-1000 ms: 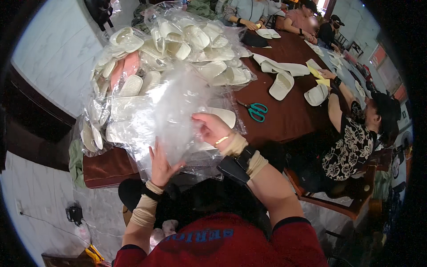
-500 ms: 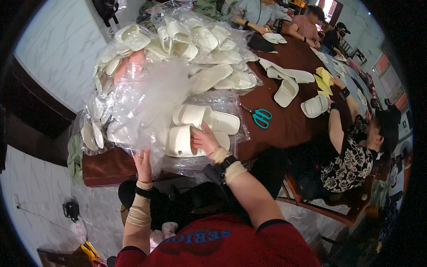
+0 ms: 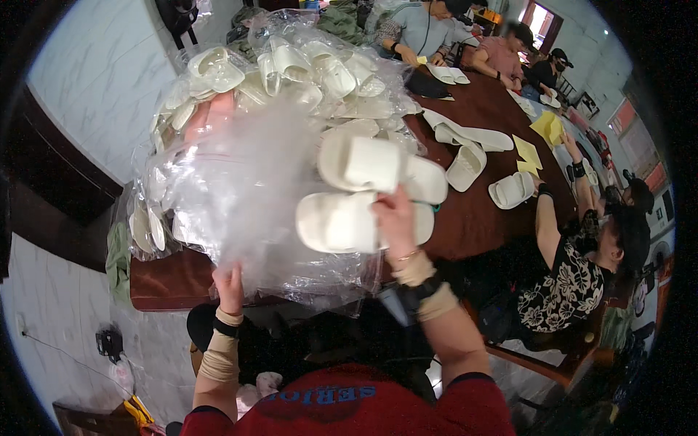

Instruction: Packing finished slippers into plastic bags.

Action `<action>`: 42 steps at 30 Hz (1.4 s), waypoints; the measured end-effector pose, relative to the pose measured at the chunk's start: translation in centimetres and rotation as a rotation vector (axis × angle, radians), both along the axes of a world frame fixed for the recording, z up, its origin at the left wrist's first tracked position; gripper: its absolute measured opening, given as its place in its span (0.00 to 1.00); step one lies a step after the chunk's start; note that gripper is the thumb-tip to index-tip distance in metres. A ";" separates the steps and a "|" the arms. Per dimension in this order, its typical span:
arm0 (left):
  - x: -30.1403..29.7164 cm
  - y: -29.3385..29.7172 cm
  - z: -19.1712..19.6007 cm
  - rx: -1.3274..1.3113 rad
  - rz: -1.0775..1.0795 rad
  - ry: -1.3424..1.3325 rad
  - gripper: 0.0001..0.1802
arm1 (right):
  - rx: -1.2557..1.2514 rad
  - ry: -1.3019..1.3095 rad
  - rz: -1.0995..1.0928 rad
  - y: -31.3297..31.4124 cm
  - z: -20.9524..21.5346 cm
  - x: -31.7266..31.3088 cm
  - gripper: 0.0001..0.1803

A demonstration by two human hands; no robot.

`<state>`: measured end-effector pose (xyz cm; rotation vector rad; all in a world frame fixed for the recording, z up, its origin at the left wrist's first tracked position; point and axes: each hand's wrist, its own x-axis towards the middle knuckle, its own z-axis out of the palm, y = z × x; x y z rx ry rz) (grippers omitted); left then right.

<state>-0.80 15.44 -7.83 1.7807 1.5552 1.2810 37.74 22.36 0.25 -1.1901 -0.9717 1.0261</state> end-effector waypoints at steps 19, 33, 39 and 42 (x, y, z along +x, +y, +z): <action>5.1 -1.5 4.1 -0.013 -0.341 0.750 0.52 | 0.214 -1.470 0.526 -8.6 -1.5 -8.5 0.42; 2.4 3.9 -4.4 -0.022 -0.015 0.875 0.41 | 0.002 -1.593 0.749 -7.5 -5.6 -7.2 0.32; 0.2 3.3 -5.8 -0.087 -0.008 0.838 0.41 | 0.492 -1.404 0.755 -0.3 9.1 -22.1 0.16; 0.1 3.4 -5.0 -0.130 -0.044 0.831 0.41 | 0.678 -1.388 0.830 4.9 6.5 -29.8 0.16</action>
